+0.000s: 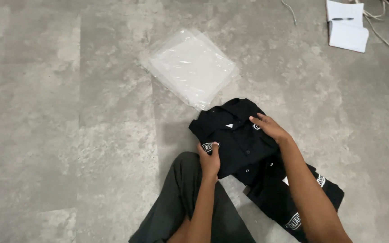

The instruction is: The person sits on the floor and repeatedly folds black shirts, places them into clear plastic bags, and stacks the packaged items. The person handles shirts and plastic bags by hand throughout the process.

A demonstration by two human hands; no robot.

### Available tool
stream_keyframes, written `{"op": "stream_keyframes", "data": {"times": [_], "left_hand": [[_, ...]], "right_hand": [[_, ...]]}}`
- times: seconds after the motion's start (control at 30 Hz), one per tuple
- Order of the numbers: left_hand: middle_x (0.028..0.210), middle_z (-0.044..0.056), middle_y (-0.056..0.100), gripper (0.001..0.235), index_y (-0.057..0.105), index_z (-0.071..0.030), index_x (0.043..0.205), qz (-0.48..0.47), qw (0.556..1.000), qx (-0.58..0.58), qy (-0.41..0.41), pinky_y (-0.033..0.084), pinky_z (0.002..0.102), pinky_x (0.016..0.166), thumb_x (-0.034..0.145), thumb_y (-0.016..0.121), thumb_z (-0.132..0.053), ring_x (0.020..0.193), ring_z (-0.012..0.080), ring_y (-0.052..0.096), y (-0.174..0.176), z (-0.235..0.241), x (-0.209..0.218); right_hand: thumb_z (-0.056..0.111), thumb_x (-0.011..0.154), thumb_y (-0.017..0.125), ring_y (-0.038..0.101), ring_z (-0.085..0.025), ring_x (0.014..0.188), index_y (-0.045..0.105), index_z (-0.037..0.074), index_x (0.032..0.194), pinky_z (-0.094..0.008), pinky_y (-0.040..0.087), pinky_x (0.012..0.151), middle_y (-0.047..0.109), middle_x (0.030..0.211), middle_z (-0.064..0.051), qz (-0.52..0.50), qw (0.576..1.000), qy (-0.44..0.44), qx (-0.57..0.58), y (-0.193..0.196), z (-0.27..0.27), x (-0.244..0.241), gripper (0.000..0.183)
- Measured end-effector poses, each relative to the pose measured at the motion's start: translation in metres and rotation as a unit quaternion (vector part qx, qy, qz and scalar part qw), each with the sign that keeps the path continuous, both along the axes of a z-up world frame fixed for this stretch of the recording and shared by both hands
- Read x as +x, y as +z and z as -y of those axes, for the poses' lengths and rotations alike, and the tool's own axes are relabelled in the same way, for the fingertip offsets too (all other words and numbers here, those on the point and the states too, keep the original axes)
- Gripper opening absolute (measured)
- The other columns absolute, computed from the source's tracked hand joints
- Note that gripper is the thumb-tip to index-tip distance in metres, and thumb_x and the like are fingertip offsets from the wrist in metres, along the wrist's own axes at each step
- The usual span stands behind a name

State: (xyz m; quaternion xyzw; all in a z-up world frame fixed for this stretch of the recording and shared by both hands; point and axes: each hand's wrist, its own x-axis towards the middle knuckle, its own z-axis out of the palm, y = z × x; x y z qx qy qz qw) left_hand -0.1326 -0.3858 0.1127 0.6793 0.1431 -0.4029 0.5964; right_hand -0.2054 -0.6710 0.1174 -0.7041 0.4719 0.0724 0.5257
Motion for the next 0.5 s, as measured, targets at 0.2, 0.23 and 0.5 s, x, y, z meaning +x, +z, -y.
{"op": "stream_keyframes", "data": {"times": [0.2,0.23,0.5], "left_hand": [[0.146,0.031,0.053,0.074,0.031,-0.009,0.162,0.070,0.996,-0.011,0.045,0.054,0.054,0.104,0.104,0.061,-0.043,0.137,0.0450,0.055,0.071,-0.068,0.048],[0.154,0.031,0.045,0.079,0.027,-0.009,0.164,0.071,0.996,-0.003,0.044,0.048,0.057,0.110,0.103,0.061,-0.047,0.144,0.0470,0.047,0.075,-0.085,0.056],[0.160,0.032,0.041,0.078,0.030,-0.014,0.165,0.132,0.978,0.059,0.150,0.042,0.060,0.116,0.102,0.061,-0.048,0.147,0.0515,0.042,0.054,-0.264,0.103]], "right_hand": [[0.016,0.098,0.075,0.070,-0.030,0.111,0.043,0.010,0.161,-0.051,0.060,0.092,0.070,0.125,-0.022,0.112,0.988,0.010,0.105,-0.041,-0.023,0.059,0.071],[0.012,0.096,0.075,0.069,-0.027,0.110,0.048,0.013,0.156,-0.048,0.060,0.090,0.070,0.127,-0.019,0.126,0.986,0.028,0.106,-0.037,-0.042,0.075,0.065],[0.006,0.091,0.072,0.067,-0.026,0.109,0.057,0.024,0.143,-0.036,0.059,0.086,0.069,0.128,-0.013,0.158,0.951,0.213,0.162,0.027,-0.281,0.211,0.057]]}}
